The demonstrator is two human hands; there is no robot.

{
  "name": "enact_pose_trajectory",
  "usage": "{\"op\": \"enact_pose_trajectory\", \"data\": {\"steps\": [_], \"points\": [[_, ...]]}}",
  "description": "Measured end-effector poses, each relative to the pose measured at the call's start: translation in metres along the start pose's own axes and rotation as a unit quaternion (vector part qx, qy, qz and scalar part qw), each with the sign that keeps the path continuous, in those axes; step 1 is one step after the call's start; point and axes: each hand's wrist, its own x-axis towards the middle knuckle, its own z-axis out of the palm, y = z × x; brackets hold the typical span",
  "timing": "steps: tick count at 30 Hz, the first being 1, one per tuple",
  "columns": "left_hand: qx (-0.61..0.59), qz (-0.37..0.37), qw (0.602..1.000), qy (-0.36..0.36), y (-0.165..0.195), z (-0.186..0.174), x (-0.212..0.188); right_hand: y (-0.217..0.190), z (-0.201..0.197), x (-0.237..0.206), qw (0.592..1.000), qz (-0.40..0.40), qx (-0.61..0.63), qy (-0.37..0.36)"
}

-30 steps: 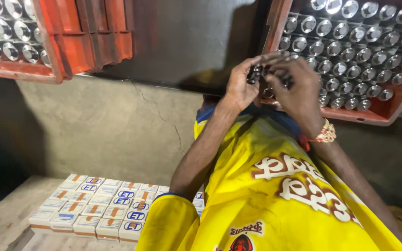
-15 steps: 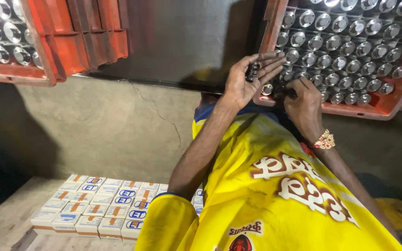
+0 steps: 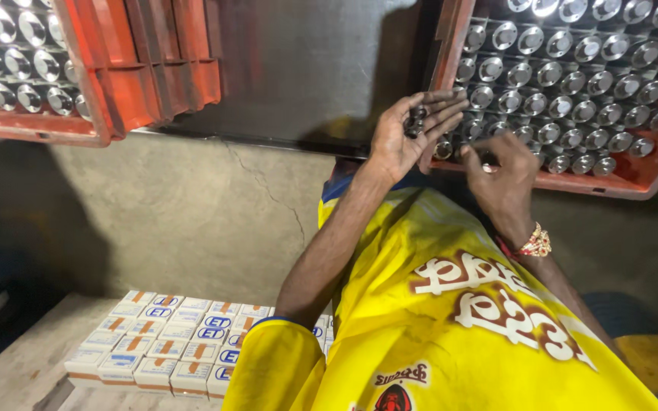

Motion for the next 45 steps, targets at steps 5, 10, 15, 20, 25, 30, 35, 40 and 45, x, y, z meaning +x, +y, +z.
{"op": "enact_pose_trajectory", "data": {"steps": [5,10,15,20,25,30,35,40,45], "points": [[0.070,0.018,0.995,0.062,-0.018,-0.009,0.004,-0.042,0.008,0.022,0.989,-0.117,0.088,0.002],[0.059,0.019,0.994,0.091,-0.030,-0.014,0.006,-0.044,0.014,0.023,0.991,-0.111,0.078,-0.007],[-0.043,-0.011,0.999,0.030,-0.030,-0.007,0.010,-0.013,-0.012,0.001,0.996,-0.043,0.082,0.011],[-0.056,-0.027,0.998,0.018,-0.039,0.008,0.008,-0.001,-0.026,-0.011,0.986,0.096,0.135,-0.006],[0.068,-0.064,0.996,0.017,-0.044,0.008,0.008,-0.014,-0.010,0.002,0.994,-0.078,0.049,0.057],[0.054,-0.062,0.996,0.021,-0.045,0.001,0.011,-0.025,-0.012,0.014,0.994,-0.089,0.045,0.041],[0.032,-0.092,0.995,-0.018,-0.045,0.001,0.012,-0.022,-0.022,0.016,0.995,-0.069,0.066,-0.005],[0.032,-0.104,0.994,-0.017,-0.044,0.011,0.015,-0.011,-0.025,0.011,0.997,-0.049,0.054,0.014],[0.036,-0.093,0.995,0.013,-0.031,0.015,0.011,0.023,-0.033,-0.004,0.996,0.060,0.051,0.029]]}}
